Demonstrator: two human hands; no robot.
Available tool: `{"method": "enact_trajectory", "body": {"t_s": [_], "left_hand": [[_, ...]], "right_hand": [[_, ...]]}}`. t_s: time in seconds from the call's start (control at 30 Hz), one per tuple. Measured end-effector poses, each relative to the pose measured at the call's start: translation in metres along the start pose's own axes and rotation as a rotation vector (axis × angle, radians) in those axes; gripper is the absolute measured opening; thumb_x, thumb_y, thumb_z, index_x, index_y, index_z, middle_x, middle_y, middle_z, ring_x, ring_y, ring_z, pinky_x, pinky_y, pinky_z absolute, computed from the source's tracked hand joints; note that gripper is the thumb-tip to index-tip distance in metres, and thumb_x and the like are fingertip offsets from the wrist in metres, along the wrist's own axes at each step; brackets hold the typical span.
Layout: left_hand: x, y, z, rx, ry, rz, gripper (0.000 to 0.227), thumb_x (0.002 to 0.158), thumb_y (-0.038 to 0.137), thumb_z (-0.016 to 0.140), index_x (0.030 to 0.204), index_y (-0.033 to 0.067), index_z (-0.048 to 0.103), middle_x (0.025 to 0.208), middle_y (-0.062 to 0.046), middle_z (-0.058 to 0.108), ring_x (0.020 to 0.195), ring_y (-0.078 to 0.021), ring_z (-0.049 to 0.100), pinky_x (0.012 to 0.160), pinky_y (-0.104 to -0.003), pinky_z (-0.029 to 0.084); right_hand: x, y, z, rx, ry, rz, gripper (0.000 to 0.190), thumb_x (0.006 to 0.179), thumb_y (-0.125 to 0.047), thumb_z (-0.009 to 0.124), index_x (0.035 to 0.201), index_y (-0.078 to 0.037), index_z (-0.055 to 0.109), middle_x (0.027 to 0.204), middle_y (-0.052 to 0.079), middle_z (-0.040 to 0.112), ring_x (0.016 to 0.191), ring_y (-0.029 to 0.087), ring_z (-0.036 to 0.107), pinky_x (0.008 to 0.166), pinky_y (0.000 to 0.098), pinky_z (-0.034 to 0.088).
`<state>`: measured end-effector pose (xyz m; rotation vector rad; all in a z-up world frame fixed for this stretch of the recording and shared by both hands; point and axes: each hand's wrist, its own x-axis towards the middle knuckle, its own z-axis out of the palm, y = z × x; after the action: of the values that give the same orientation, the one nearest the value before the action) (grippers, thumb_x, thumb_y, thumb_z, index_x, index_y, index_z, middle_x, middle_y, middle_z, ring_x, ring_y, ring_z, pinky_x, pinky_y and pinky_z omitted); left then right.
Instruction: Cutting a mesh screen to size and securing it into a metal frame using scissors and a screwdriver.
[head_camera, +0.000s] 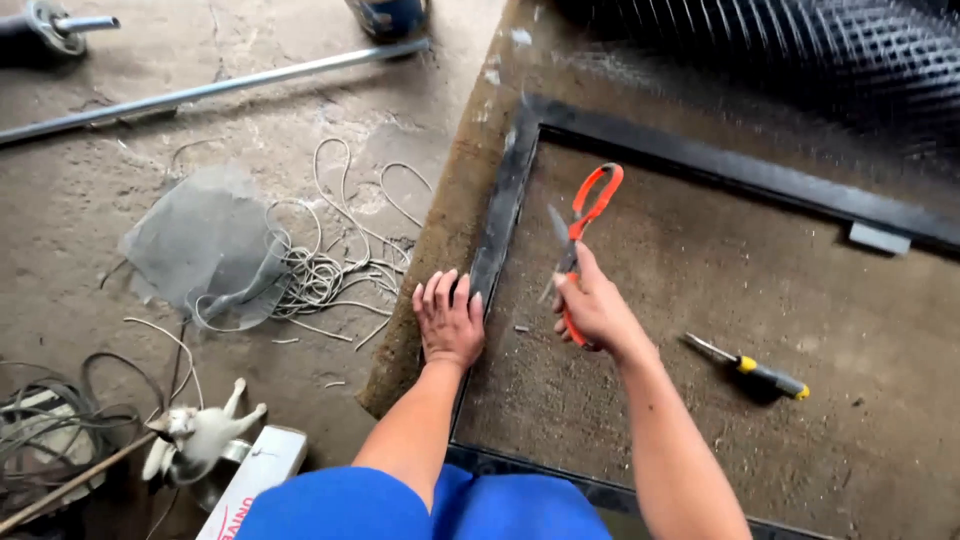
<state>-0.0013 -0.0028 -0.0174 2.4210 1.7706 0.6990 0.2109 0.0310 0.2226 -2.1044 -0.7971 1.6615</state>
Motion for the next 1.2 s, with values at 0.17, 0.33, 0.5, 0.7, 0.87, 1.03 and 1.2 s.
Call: {"method": "enact_trajectory", "body": {"t_s": [0.17,0.33,0.5,0.7,0.87,1.03,1.2], "left_hand": [[0.001,0.002,-0.004,0.015,0.016,0.005,0.038,0.099,0.039,0.055,0.130,0.0181,0.060,0.135,-0.005,0.051,0.135,-0.0257,0.046,0.118,-0.051,0.031],[-0.002,0.002,-0.001,0.014,0.021,-0.015,0.038,0.099,0.042,0.053,0.129,0.0202,0.060,0.136,-0.002,0.051,0.136,-0.0238,0.045,0.119,-0.050,0.030],[0.003,0.004,-0.006,0.006,-0.004,-0.025,0.037,0.097,0.040,0.057,0.128,0.0200,0.058,0.136,-0.003,0.049,0.137,-0.0243,0.043,0.120,-0.050,0.028],[0.007,0.005,-0.010,-0.011,-0.019,-0.034,0.038,0.098,0.040,0.055,0.130,0.0194,0.056,0.137,-0.004,0.047,0.138,-0.0251,0.041,0.120,-0.051,0.027],[0.005,0.006,-0.013,-0.015,-0.033,-0.039,0.037,0.098,0.040,0.054,0.129,0.0189,0.056,0.138,-0.004,0.046,0.138,-0.0253,0.040,0.120,-0.052,0.027],[0.008,0.005,-0.013,-0.026,-0.033,-0.035,0.037,0.098,0.039,0.054,0.129,0.0189,0.057,0.138,-0.004,0.046,0.138,-0.0250,0.040,0.120,-0.052,0.027],[0.008,0.007,-0.015,-0.022,-0.040,-0.046,0.036,0.099,0.039,0.054,0.128,0.0182,0.058,0.138,-0.005,0.047,0.139,-0.0252,0.040,0.120,-0.052,0.027]], "right_hand": [[0.016,0.008,0.018,0.096,0.066,-0.040,0.066,0.103,-0.021,0.045,0.161,-0.003,0.018,0.083,0.028,0.069,0.058,0.036,0.072,0.046,0.0431,0.064],[0.074,-0.020,0.004,0.087,0.168,-0.142,0.061,0.107,-0.023,0.041,0.161,-0.006,0.020,0.079,0.027,0.069,0.052,0.034,0.070,0.038,0.0403,0.063],[0.084,-0.069,-0.004,-0.041,0.162,-0.046,0.062,0.105,-0.025,0.040,0.161,-0.007,0.021,0.086,0.030,0.071,0.058,0.037,0.074,0.044,0.0451,0.065],[0.098,-0.077,-0.011,-0.184,0.118,0.050,0.063,0.104,-0.026,0.043,0.161,-0.009,0.023,0.085,0.029,0.071,0.059,0.036,0.074,0.047,0.0465,0.066],[0.101,-0.084,-0.012,-0.169,0.082,0.082,0.066,0.104,-0.025,0.042,0.162,-0.006,0.019,0.088,0.033,0.069,0.061,0.039,0.073,0.049,0.0494,0.065],[0.099,-0.095,-0.016,-0.182,0.062,0.104,0.067,0.104,-0.022,0.042,0.162,-0.003,0.016,0.089,0.034,0.068,0.063,0.039,0.073,0.051,0.0495,0.065],[0.112,-0.089,-0.022,-0.206,0.039,0.102,0.067,0.105,-0.024,0.044,0.162,-0.001,0.018,0.088,0.035,0.067,0.062,0.042,0.072,0.050,0.0520,0.064]]}}
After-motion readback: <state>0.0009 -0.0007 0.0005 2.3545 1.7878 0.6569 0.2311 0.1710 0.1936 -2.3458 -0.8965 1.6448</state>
